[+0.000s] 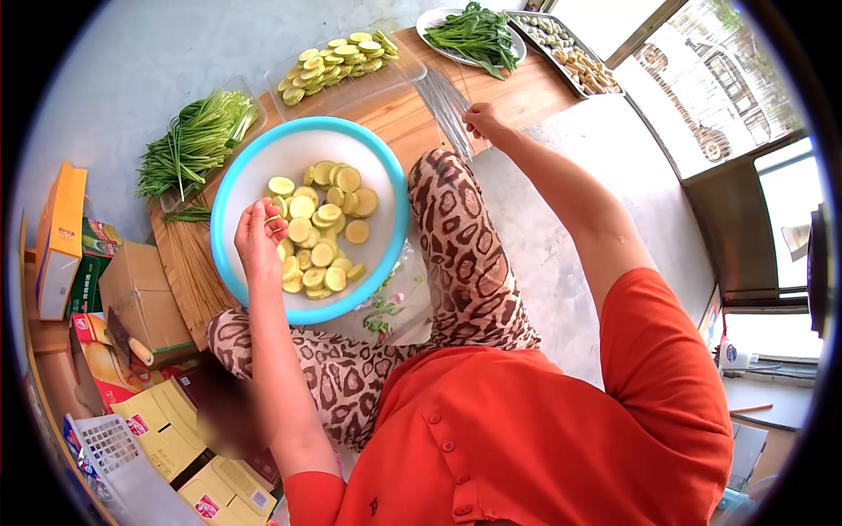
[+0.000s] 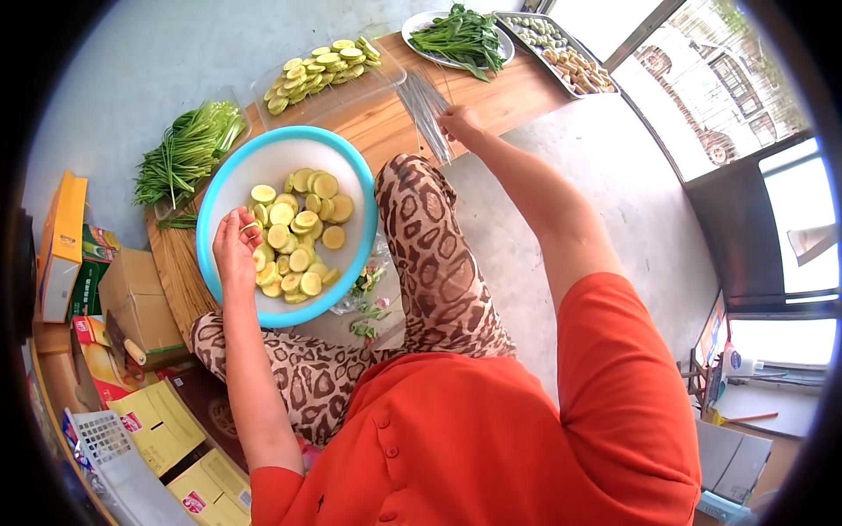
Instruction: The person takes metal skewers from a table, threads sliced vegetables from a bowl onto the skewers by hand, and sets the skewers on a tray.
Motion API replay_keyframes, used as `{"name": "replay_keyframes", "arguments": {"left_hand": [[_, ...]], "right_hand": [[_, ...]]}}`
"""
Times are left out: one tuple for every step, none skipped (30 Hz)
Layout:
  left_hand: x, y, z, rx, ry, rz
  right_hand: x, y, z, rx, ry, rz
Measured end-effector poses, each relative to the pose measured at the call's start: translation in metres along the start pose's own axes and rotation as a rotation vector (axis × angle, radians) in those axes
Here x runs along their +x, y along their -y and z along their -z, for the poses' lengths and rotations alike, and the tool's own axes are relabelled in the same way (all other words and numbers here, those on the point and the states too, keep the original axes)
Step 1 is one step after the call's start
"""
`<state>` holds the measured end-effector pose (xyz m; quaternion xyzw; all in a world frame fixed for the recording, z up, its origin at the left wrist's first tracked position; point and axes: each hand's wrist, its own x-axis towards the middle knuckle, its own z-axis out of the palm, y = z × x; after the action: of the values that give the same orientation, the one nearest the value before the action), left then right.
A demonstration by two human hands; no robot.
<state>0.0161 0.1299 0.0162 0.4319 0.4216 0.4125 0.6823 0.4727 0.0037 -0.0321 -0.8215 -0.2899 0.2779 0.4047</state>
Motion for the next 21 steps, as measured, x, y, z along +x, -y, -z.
{"name": "replay_keyframes", "arguments": {"left_hand": [[0.001, 0.0, -0.001, -0.006, -0.003, 0.0], [0.003, 0.001, -0.001, 0.011, 0.015, -0.013], [0.003, 0.002, 0.001, 0.029, 0.022, -0.024], [0.002, -0.001, -0.002, -0.02, 0.035, -0.002], [0.004, 0.0, 0.0, -0.03, 0.058, -0.03], [0.006, 0.0, 0.001, -0.038, 0.06, -0.028], [0.006, -0.001, 0.0, -0.046, 0.068, -0.026], [0.005, -0.006, -0.001, -0.057, 0.061, -0.017], [0.003, -0.01, -0.004, -0.071, 0.059, -0.01], [0.002, -0.012, -0.006, -0.1, 0.048, -0.006], [0.002, -0.012, -0.004, -0.099, 0.038, -0.009], [0.002, -0.013, -0.002, -0.198, 0.057, 0.017], [0.003, -0.014, -0.001, -0.296, 0.075, 0.044], [0.002, -0.015, 0.0, -0.346, 0.075, 0.052], [0.005, -0.012, 0.007, -0.342, 0.062, 0.052], [0.01, -0.006, 0.015, -0.318, 0.078, 0.025], [0.014, 0.0, 0.022, -0.291, 0.094, -0.002], [0.013, -0.001, 0.024, -0.281, 0.092, -0.003], [0.011, -0.001, 0.025, -0.274, 0.085, -0.002], [0.01, 0.001, 0.024, -0.233, 0.144, 0.002], [0.006, 0.001, 0.018, -0.192, 0.205, 0.007]], "right_hand": [[-0.005, 0.006, 0.002, 0.126, 0.008, 0.026], [-0.008, 0.013, 0.003, 0.213, 0.009, 0.055], [-0.019, 0.03, 0.003, 0.299, 0.021, 0.083], [-0.04, 0.056, 0.004, 0.311, 0.075, 0.171], [-0.063, 0.083, 0.003, 0.4, 0.153, 0.212], [-0.08, 0.1, -0.002, 0.448, 0.233, 0.266], [-0.103, 0.123, -0.007, 0.448, 0.321, 0.3], [-0.128, 0.142, -0.016, 0.413, 0.39, 0.312], [-0.153, 0.156, -0.027, 0.377, 0.455, 0.327], [-0.174, 0.166, -0.04, 0.341, 0.549, 0.279], [-0.194, 0.172, -0.054, 0.303, 0.64, 0.234], [-0.21, 0.171, -0.069, 0.245, 0.725, 0.225], [-0.222, 0.167, -0.084, 0.186, 0.809, 0.216], [-0.232, 0.163, -0.098, 0.127, 0.874, 0.217], [-0.239, 0.157, -0.111, 0.069, 0.94, 0.217], [-0.243, 0.148, -0.123, 0.052, 0.988, 0.207], [-0.246, 0.141, -0.134, 0.037, 1.036, 0.198], [-0.25, 0.139, -0.14, 0.053, 1.068, 0.197], [-0.249, 0.139, -0.147, 0.059, 1.076, 0.197], [-0.247, 0.139, -0.153, 0.125, 1.083, 0.192], [-0.244, 0.14, -0.159, 0.191, 1.088, 0.187]]}}
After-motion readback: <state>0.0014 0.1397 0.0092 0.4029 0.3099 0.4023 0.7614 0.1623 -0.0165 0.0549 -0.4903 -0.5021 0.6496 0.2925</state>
